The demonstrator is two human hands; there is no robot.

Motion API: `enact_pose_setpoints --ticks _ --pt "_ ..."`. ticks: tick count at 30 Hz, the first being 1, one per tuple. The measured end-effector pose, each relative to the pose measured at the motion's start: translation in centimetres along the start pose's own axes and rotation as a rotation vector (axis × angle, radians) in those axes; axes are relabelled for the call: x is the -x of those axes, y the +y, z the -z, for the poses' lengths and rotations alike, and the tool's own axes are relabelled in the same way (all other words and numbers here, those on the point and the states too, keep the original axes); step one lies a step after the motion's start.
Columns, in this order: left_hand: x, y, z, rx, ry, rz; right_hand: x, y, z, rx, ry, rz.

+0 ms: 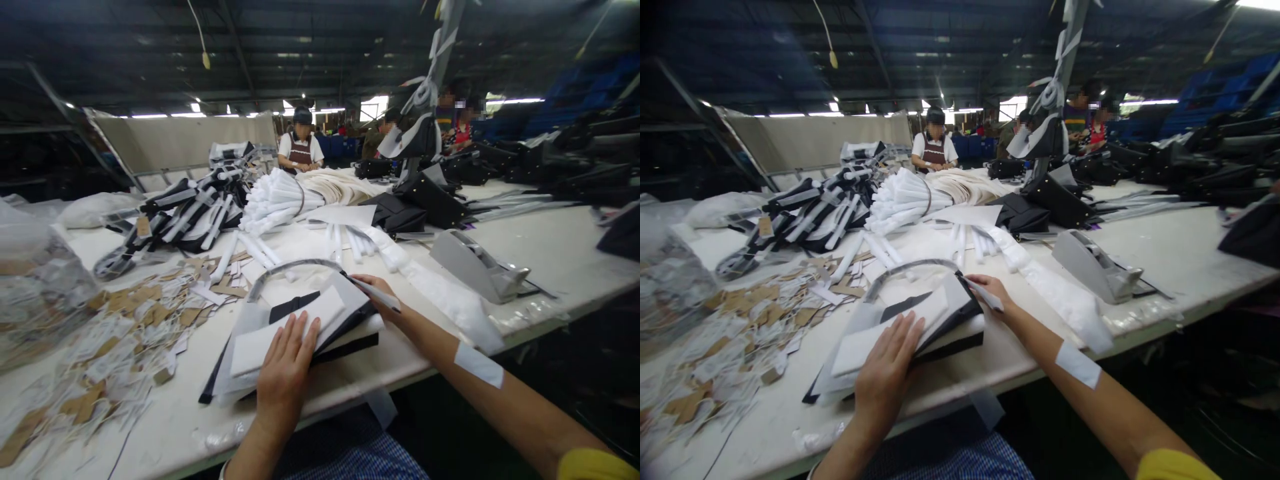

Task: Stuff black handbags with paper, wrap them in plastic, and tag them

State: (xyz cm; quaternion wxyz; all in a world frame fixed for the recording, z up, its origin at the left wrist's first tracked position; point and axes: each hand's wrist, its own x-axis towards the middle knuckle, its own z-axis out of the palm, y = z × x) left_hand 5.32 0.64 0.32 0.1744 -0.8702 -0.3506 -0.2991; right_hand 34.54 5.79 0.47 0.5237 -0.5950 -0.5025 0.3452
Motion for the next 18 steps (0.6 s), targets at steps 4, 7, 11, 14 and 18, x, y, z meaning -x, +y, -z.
enact_pose_setpoints --ticks 4,7,11,14,18 --pt "0.6 0.4 -0.7 -0.030 0.037 -0.075 -0.8 -1.5 2.6 -0.080 0.163 0.031" --pt "0.5 0.3 -0.6 -0.043 0.008 -0.102 -0.1 -4.3 2.9 -0.025 0.143 0.179" --pt "0.8 0.1 -0.1 -0.048 0.006 -0.107 -0.8 -7.5 -0.7 0.521 -0.233 0.311" --pt "1.8 0.3 0.2 -0.036 0.037 -0.088 -3.1 -7.9 -4.8 0.967 -0.484 0.198" --pt "3.1 0.3 1.0 -0.021 0.065 -0.070 -5.3 -6.3 -8.8 1.150 -0.479 0.036"
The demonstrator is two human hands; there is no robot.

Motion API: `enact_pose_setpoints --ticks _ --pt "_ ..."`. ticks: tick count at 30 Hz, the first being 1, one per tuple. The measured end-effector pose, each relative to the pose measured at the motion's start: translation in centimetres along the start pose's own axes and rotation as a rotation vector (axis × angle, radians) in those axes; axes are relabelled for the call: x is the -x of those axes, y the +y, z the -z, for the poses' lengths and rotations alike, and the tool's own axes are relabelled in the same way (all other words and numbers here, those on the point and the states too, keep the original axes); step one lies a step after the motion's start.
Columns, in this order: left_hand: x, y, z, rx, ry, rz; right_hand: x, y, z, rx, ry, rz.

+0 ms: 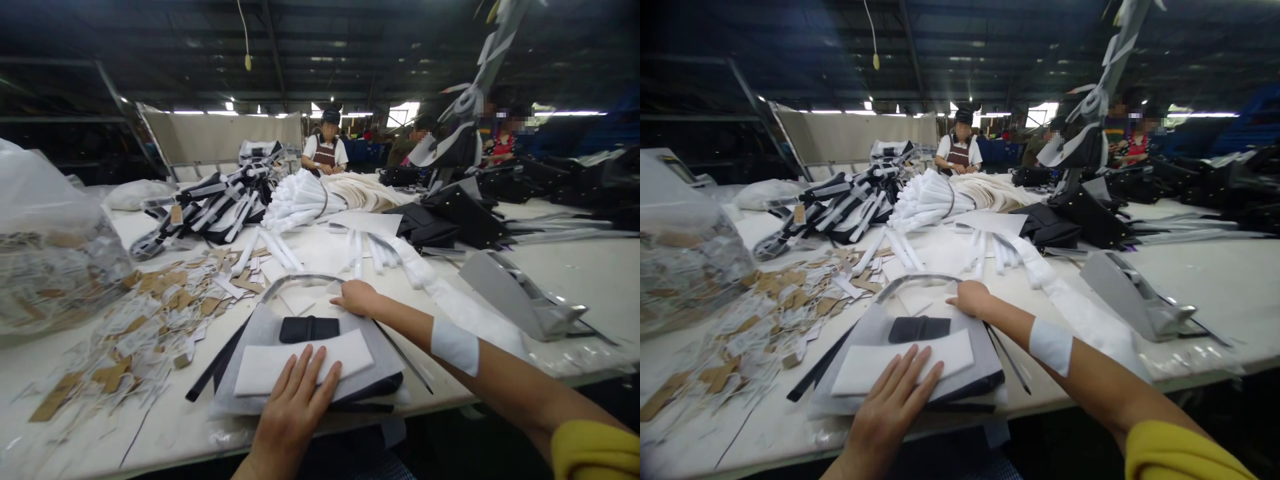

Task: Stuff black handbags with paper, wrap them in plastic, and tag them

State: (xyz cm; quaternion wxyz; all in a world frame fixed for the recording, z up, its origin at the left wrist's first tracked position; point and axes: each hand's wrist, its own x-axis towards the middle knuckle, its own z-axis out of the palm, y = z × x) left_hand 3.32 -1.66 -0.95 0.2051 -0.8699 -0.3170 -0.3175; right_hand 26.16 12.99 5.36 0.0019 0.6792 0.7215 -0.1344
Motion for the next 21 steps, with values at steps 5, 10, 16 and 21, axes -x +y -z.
enact_pose_setpoints --ticks 5,10,16,21 --pt "0.3 -0.3 0.9 -0.046 -0.030 -0.027 -1.3 -0.2 -1.5 -0.037 0.042 -0.096" --pt "0.3 -0.1 0.7 -0.089 -0.078 -0.046 -2.1 0.6 -1.4 -0.267 0.064 -0.083" --pt "0.5 0.2 0.5 -0.047 -0.092 -0.005 -1.9 1.0 -1.2 -0.654 0.022 -0.151" --pt "0.5 0.3 0.5 -0.031 -0.072 0.025 -2.4 0.4 -2.2 -0.875 0.051 -0.207"
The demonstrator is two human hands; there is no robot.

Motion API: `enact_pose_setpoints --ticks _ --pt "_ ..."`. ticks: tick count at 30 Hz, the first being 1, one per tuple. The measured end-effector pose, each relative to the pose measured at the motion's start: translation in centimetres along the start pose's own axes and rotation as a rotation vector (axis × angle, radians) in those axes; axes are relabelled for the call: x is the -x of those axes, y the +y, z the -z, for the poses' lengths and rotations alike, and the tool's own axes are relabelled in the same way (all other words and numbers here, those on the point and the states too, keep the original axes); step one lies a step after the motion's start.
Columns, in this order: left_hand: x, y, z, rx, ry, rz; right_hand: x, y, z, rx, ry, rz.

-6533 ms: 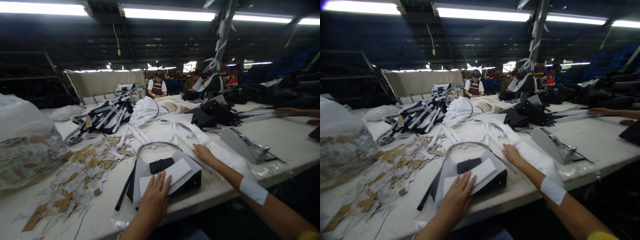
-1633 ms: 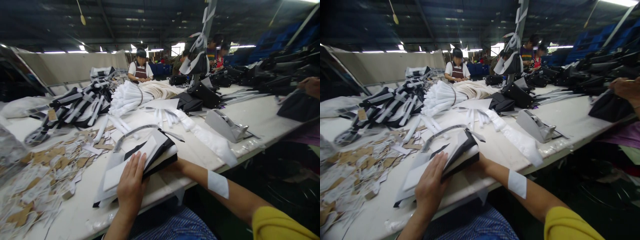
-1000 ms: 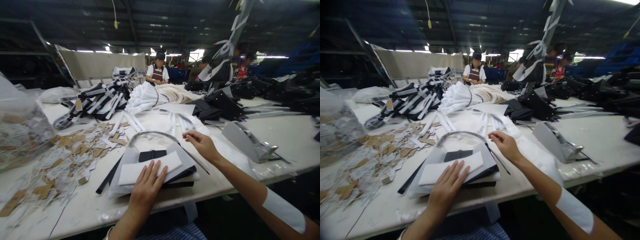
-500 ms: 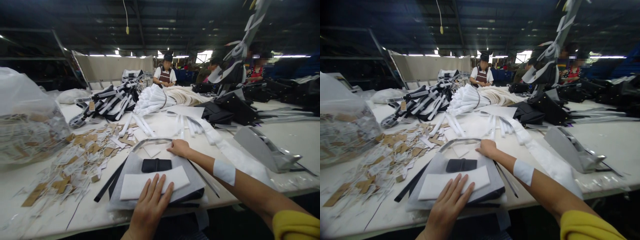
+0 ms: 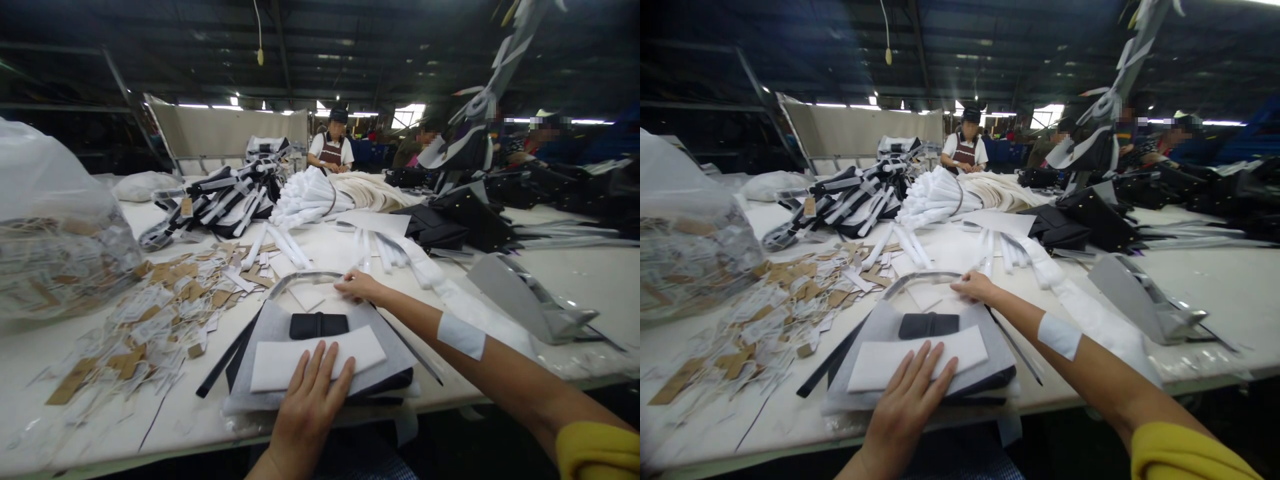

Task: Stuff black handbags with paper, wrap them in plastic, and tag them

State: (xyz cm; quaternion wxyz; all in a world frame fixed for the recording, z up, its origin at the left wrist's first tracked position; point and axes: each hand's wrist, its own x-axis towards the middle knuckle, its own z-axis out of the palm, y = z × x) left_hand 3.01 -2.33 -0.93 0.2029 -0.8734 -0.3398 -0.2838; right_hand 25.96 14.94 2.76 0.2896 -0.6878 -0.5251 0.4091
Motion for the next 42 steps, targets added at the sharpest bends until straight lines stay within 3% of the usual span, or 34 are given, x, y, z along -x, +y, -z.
enact_pose_setpoints --ticks 4,8,12,16,18,21,23,24,26,28,29,32,35,42 --pt "0.1 -0.2 -0.1 -0.022 0.015 -0.039 -0.1 -1.1 -0.7 -0.175 -0.002 0.107" --pt "0.1 -0.2 -0.2 -0.017 0.023 -0.021 1.7 -2.9 0.6 -0.321 -0.076 0.244" --pt "0.0 -0.1 -0.1 -0.007 0.008 -0.018 6.0 -4.1 2.8 -0.349 -0.114 0.445" --pt "-0.2 -0.1 0.2 0.007 0.006 -0.011 12.0 -4.0 4.1 -0.058 -0.105 0.592" --pt "-0.4 -0.1 0.3 0.008 0.009 -0.010 14.8 -3.7 4.6 0.076 -0.205 0.624" --pt "-0.6 -0.1 0.4 0.025 0.002 -0.006 17.6 -3.2 6.0 0.175 -0.581 0.642" --pt "-0.6 -0.1 0.5 0.034 0.001 -0.001 18.2 -3.0 7.0 0.094 -0.774 0.644" --pt "-0.6 -0.1 0.5 0.034 -0.006 -0.002 18.0 -2.9 7.4 0.023 -0.763 0.642" --pt "-0.6 -0.1 0.6 0.032 -0.024 -0.009 17.3 -2.7 7.8 -0.050 -0.521 0.615" --pt "-0.6 -0.1 0.7 0.030 -0.033 -0.013 16.1 -2.5 7.3 0.042 -0.248 0.609" --pt "-0.6 -0.1 0.7 0.029 -0.035 -0.012 15.6 -2.4 6.9 0.135 -0.181 0.626" --pt "-0.6 -0.1 0.8 0.027 -0.035 -0.020 14.3 -1.8 5.2 0.425 -0.224 0.695" --pt "-0.7 -0.2 0.9 0.036 -0.030 -0.028 13.7 -0.9 4.0 0.600 -0.276 0.664" --pt "-0.6 -0.1 0.6 0.067 -0.010 -0.019 14.4 -0.5 2.9 0.613 -0.261 0.550"
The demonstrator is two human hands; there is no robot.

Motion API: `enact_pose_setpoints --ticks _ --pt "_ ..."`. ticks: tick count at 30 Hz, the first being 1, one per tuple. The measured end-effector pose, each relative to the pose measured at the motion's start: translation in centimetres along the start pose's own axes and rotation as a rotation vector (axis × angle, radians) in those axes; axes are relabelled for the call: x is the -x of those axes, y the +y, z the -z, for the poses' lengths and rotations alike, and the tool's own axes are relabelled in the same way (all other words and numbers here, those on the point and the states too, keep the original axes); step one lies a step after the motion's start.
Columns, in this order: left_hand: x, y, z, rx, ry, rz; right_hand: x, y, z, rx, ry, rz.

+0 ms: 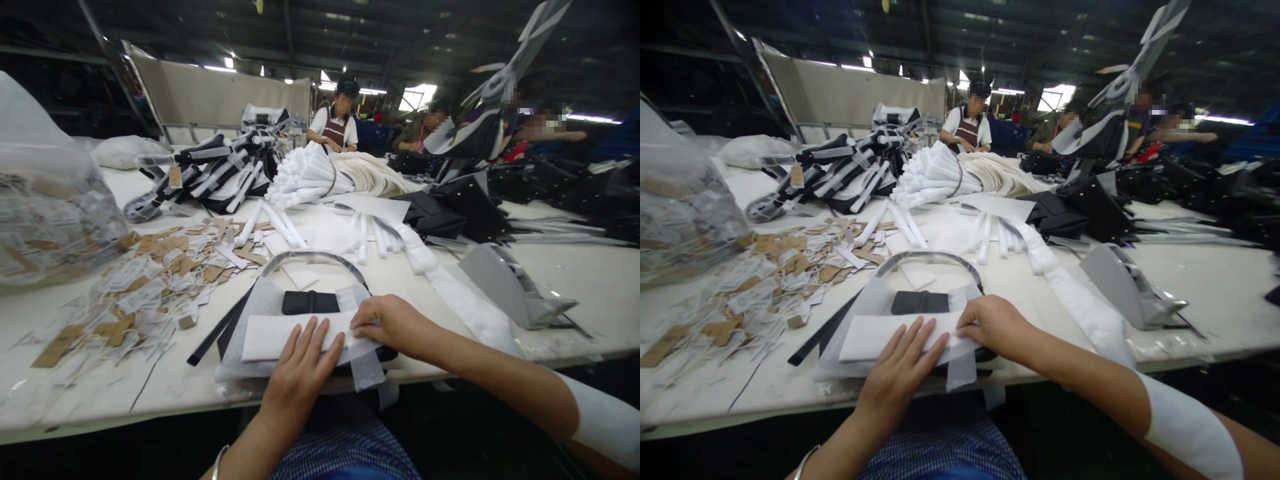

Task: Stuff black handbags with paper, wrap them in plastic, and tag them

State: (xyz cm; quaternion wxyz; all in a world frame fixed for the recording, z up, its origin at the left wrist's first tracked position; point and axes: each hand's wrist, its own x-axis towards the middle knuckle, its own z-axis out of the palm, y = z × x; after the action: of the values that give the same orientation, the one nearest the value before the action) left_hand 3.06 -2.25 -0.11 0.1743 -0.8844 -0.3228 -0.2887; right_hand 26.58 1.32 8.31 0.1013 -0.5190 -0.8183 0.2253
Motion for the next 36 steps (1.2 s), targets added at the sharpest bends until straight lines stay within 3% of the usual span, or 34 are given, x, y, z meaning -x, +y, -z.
enact_pose_setpoints --ticks 3,9,15,21,25,36 --pt "0.1 0.1 0.0 0.003 -0.001 0.005 -0.4 -0.4 0.4 0.022 0.022 -0.077" --pt "0.1 0.0 0.1 0.003 -0.009 0.008 -2.9 0.4 2.5 0.146 0.145 0.012" --pt "0.3 -0.1 -0.3 -0.020 -0.010 0.004 -6.2 0.9 4.7 0.285 0.154 -0.021" --pt "0.3 0.0 -0.3 -0.022 0.000 0.015 -8.4 2.0 4.7 0.213 0.274 0.044" --pt "0.1 0.1 -0.4 -0.025 0.051 0.027 -8.3 2.5 3.8 0.159 0.372 0.069" --pt "-0.2 0.1 -0.1 -0.019 0.056 0.043 -6.0 2.2 3.3 0.191 0.514 0.371"
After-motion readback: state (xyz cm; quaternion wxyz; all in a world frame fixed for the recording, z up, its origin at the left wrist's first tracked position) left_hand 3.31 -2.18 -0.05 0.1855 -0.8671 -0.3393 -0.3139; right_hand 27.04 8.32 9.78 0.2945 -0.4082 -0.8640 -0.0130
